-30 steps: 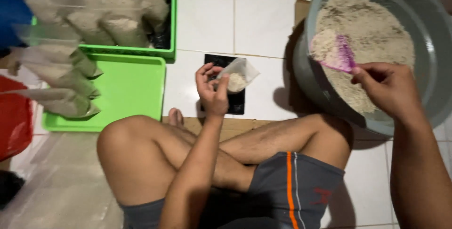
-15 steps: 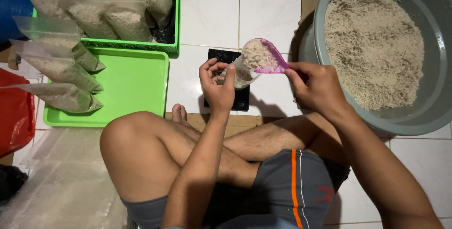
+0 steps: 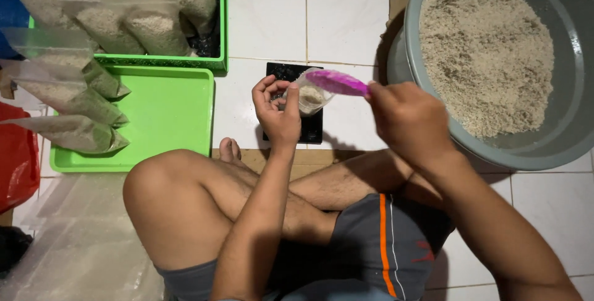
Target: Manually filling small plastic bags with granular material from a basin, weighing them on a digital scale, and placing them into trays.
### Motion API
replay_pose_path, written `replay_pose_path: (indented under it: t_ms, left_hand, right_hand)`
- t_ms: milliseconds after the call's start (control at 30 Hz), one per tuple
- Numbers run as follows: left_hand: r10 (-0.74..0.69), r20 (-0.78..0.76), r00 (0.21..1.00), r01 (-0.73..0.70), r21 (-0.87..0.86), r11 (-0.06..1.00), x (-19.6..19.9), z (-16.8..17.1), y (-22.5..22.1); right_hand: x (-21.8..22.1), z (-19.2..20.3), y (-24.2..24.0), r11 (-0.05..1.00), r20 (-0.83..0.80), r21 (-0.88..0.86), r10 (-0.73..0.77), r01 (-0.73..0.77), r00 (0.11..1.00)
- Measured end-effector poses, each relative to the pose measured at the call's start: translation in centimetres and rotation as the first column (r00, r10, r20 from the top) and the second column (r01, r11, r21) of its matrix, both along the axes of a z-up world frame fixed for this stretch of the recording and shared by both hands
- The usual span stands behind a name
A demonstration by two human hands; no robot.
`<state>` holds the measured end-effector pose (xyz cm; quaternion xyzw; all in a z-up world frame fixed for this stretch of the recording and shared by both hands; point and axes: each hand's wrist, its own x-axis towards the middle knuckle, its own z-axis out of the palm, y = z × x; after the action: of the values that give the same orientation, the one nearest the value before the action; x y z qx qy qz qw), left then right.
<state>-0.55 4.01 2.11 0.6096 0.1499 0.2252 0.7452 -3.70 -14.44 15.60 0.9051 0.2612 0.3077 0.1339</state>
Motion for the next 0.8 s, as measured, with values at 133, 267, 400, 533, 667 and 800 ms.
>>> replay_pose_path:
  t_ms: [133,267,400,533,667,800]
  left_hand:
    - [0.000,0.019,1.000,0.000,-0.013,1.000,0.2,-0.3,-0.1]
    - [0.027,0.045,0.999,-0.022,-0.105,0.994,0.1,-0.3,0.0]
    - [-0.030,0.056,0.998,0.039,-0.165,0.985,0.2,-1.2,0.3]
    - [0.001,0.057,0.998,0.004,-0.077,0.997,0.2,-1.0,0.6]
    - [-0.014,0.093,0.996,0.016,-0.024,1.000,0.1,-0.7,0.9]
    - [-0.003,0.106,0.994,0.005,-0.015,1.000,-0.1,0.0,0.5]
  right_hand:
    - [-0.6,3.3,-3.7,0.805,-0.435,0.564,0.100,0.184,0.895]
    - [0.4,4.3,-11.7,0.625,-0.618,0.594,-0.048,0.506,0.784]
    - [2.9,-1.2,-22.1,0.577,-0.654,0.517,-0.210,0.632,0.727]
    - [5.6,-9.4,-29.9,0.568,-0.714,0.213,-0.465,0.795,0.523]
    - [7.6,-13.5,-31.1,0.497,-0.705,0.165,-0.545,0.852,0.454]
    - [9.5,-15.0,-27.5,0.532,-0.724,0.181,-0.497,0.827,0.478]
